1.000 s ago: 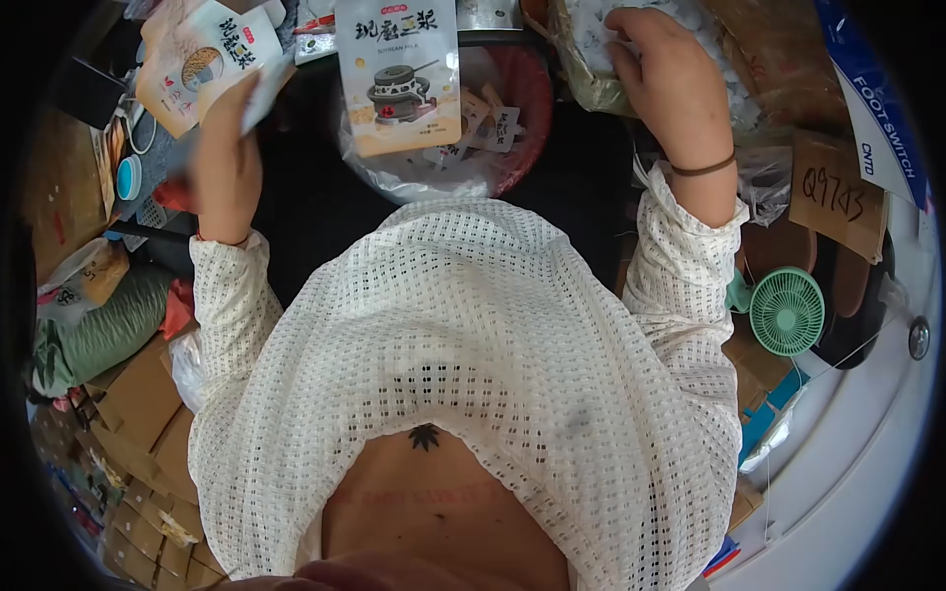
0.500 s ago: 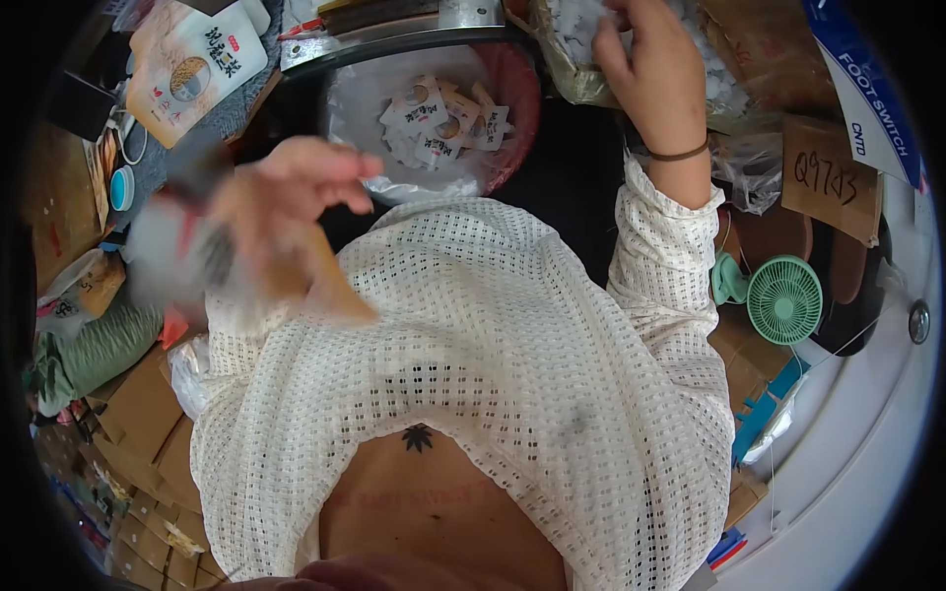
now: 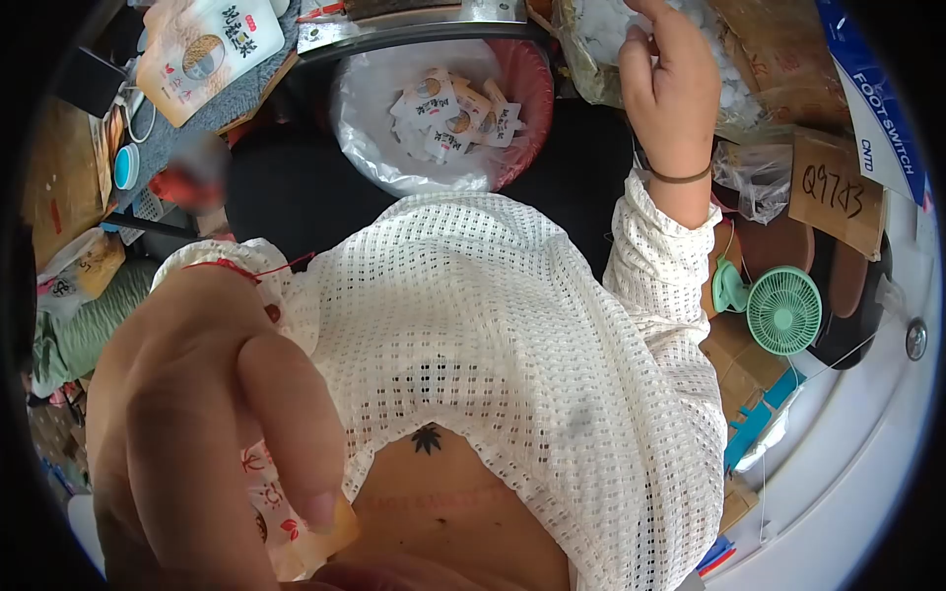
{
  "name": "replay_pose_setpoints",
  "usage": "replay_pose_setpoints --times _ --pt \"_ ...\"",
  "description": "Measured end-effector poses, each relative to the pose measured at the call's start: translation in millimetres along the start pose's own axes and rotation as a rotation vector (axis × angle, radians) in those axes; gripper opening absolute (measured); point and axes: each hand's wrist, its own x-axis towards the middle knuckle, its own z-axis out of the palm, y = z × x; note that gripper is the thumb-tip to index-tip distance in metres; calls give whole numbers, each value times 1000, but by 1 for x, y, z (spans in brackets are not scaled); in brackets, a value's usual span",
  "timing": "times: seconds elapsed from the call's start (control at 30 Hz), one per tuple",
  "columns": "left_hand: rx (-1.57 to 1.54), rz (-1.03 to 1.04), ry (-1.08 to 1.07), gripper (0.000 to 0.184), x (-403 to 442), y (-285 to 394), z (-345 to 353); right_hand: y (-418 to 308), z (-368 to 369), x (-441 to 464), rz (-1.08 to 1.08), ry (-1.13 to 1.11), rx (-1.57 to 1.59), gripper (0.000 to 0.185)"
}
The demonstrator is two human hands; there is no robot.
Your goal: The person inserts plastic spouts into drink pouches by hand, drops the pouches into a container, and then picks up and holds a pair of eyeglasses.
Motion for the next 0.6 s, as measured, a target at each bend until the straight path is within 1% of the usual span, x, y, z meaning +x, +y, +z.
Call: replay_pose_setpoints --times 0.03,0.13,0.2,0.23,0.27,0.33,0.37,0.4,0.43,0.5,0.53,0.6 --pt "-9 -14 10 14 1 0 -1 -4 -1 -3 67 0 2 22" --pt "8 -64 54 14 -3 4 -6 -13 -5 -6 131 20 4 18" --pt "22 -139 183 15 -7 9 -17 -13 -6 -9 86 68 104 18" --pt "46 -196 293 15 -12 10 -25 -13 -9 -9 59 97 148 18" --pt "74 -271 423 15 -18 9 -34 -16 -17 -9 51 70 164 15" --pt "117 -435 699 16 -32 1 -54 -26 -15 -12 87 40 352 14" --pt "155 -517 781 16 -39 -7 -66 -35 -11 -14 109 23 446 13" --pt "201 -595 837 16 -45 -15 -74 -44 -9 -12 24 -80 489 12" --pt "620 -607 677 17 -48 -27 -84 -54 -7 -10 -63 -191 534 12" --pt "483 -733 771 15 -51 -38 -84 -69 -1 -5 -138 -239 598 11" --pt "508 -695 730 14 -52 -44 -84 -74 -2 -2 -64 -257 662 12" --pt "563 -613 656 14 -53 -53 -82 -86 6 1 100 -198 842 12"
